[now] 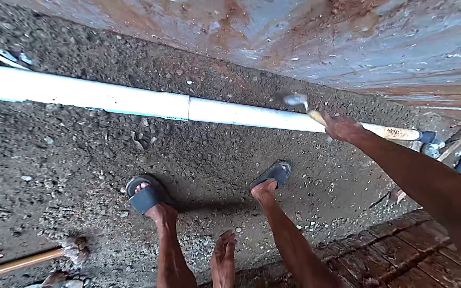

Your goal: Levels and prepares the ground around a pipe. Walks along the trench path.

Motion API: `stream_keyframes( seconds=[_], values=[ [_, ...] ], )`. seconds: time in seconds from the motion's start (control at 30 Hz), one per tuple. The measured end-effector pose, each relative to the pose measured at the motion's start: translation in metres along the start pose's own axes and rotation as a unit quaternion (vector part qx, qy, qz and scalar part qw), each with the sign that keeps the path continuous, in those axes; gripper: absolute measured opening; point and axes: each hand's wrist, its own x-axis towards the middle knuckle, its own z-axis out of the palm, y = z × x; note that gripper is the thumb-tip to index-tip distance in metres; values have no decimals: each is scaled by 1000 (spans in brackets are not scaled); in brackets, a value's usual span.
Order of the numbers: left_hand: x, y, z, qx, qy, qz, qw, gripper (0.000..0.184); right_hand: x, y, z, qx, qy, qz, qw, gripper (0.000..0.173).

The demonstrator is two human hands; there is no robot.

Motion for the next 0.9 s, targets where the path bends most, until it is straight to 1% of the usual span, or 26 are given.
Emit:
stream_keyframes(
  seconds=[0.03,0.1,0.2,0.27,0.33,0.4,0.47,0.53,0.63,0.7,0.77,0.83,0.9],
  values=[
    [0,1,5,-1,-12,0,1000,31,-10,9,3,-5,-7,-2,1000,72],
    [0,0,11,6,-30,-2,1000,33,-22,2,-1,33,7,-4,999,69],
    [3,-3,13,11,-29,-1,1000,34,-15,-38,-8,138,53,1,989,67],
    [1,-2,11,10,-15,0,1000,34,-4,-54,2,140,30,-3,990,66],
    [3,4,7,0,-4,7,1000,34,-2,-48,16,100,-15,-11,995,68],
    [1,10,6,-5,0,9,1000,33,-12,-27,25,83,-38,-17,996,67],
    [-1,14,8,-4,-12,12,1000,32,-26,-3,27,94,-35,-14,995,66],
    [-1,12,11,5,-26,9,1000,33,-31,-2,16,131,-12,-5,991,65],
    [0,6,13,10,-30,0,1000,33,-19,-43,4,181,-5,-1,983,64],
    [-1,7,14,4,-22,0,1000,32,-11,-73,10,184,-38,-18,982,64],
    [1,10,11,-7,-9,5,1000,31,-11,-84,10,169,-67,-39,983,63],
    [0,13,11,-12,-5,7,1000,31,-21,-70,9,146,-86,-46,984,61],
    [-2,16,12,-11,-18,9,1000,31,-30,-41,9,180,-61,-23,982,57]
  ],
)
